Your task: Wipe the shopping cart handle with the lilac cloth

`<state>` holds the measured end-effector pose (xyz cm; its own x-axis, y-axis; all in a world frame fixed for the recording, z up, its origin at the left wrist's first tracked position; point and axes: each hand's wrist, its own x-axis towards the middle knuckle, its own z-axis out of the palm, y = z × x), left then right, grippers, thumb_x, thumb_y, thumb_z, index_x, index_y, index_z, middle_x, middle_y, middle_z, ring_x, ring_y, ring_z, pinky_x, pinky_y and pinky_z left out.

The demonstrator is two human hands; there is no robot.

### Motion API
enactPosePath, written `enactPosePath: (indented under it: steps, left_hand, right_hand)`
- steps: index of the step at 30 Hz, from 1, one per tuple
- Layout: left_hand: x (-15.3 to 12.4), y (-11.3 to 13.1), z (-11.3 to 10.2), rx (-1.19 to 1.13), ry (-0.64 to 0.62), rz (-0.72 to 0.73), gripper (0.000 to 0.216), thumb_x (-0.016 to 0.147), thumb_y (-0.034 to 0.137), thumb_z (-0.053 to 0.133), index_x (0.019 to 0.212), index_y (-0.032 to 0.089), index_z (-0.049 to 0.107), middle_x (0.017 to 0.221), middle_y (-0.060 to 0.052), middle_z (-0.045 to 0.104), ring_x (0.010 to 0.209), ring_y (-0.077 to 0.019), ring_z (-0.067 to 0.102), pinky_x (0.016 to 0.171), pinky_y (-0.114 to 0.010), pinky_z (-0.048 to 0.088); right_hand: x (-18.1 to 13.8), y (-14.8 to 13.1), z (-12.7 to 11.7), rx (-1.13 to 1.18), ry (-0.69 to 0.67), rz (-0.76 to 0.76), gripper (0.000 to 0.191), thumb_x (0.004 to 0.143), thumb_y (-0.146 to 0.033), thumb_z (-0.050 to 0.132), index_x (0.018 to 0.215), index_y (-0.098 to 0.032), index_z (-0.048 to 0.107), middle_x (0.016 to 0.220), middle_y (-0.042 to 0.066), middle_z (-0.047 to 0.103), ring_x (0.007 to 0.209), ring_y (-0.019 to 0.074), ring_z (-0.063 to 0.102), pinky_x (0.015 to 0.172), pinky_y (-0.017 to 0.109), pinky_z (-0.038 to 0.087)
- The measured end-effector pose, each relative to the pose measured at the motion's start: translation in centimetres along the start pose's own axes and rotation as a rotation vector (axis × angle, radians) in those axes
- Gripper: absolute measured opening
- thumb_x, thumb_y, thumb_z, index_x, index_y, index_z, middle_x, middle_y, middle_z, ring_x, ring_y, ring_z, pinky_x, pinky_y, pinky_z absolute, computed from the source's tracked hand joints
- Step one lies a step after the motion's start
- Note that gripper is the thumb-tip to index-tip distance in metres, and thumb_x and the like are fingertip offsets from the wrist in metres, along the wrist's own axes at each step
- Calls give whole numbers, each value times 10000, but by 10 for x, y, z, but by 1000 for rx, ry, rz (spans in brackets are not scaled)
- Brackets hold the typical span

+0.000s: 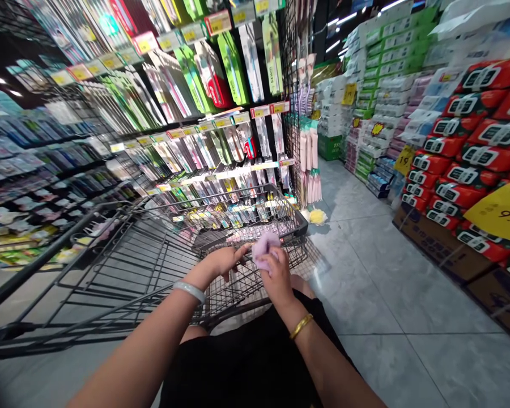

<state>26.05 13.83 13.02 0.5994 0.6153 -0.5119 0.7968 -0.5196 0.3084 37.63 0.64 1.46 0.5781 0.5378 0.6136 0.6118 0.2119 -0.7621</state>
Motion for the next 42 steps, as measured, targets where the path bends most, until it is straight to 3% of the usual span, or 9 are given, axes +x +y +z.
enactPosePath:
  steps: [5,9,12,17,20,25,32,38,42]
  left_hand:
    - [5,-7,3,35,34,24,759,925,610,68,1011,141,658,947,-88,739,466,-155,654,732,-298,474]
    - [7,-9,3,30,27,29,579,936,463,161,1000,134,634,983,-101,731,470,-147,654,662,-284,469]
    - [4,-8,1,24,27,31,551,929,454,180,960,129,624,995,-126,723,470,-163,655,616,-295,461]
    - [0,-8,1,10,47,35,580,928,467,154,948,121,620,1000,-146,709,458,-174,650,571,-312,444]
    - [2,-12,3,-7,62,29,604,933,473,131,980,115,616,1032,-155,697,456,-169,648,581,-319,449]
    - [8,-14,5,-35,45,37,554,931,498,211,1040,131,611,1054,-148,700,501,-171,656,599,-309,479]
    - [6,-14,9,-24,42,28,499,913,521,317,1012,135,617,923,-118,724,524,-172,655,583,-286,487]
    - [-2,-12,9,0,104,15,529,936,453,217,933,125,632,880,-110,724,441,-155,630,558,-283,458]
    - [-12,-9,7,56,138,22,503,928,406,236,875,119,646,865,-112,726,429,-148,620,524,-279,432]
  right_hand:
    - [-31,22,3,49,-19,182,185,686,-95,483,693,-208,629,872,46,565,870,212,580,806,361,493]
    - [7,-26,-16,121,129,-12,252,732,-82,506,868,-228,660,1071,60,546,1055,222,556,958,393,452]
    - [23,-45,-11,45,40,-170,365,738,-61,523,986,-269,691,1182,59,542,1115,236,526,1006,427,421]
    - [-13,-2,12,-56,-184,-60,295,677,-60,504,783,-243,710,973,51,595,973,237,543,884,404,468]
    - [-25,7,4,39,-164,94,220,686,-79,484,682,-217,655,865,39,583,872,212,574,790,351,489]
    - [12,-48,-15,-25,1,-197,274,730,-88,522,846,-252,708,1104,54,593,1076,243,532,961,418,423]
    - [72,-49,-13,-373,-501,-314,381,748,-115,525,1062,-255,689,1070,47,657,1044,235,515,935,388,392]
    - [95,-32,-39,-761,-416,-25,247,810,-201,498,935,-229,709,1024,63,662,993,244,494,837,354,331]
    - [70,-56,-14,-654,-467,-193,247,865,-266,480,968,-221,699,1068,71,646,1034,247,467,871,355,308]
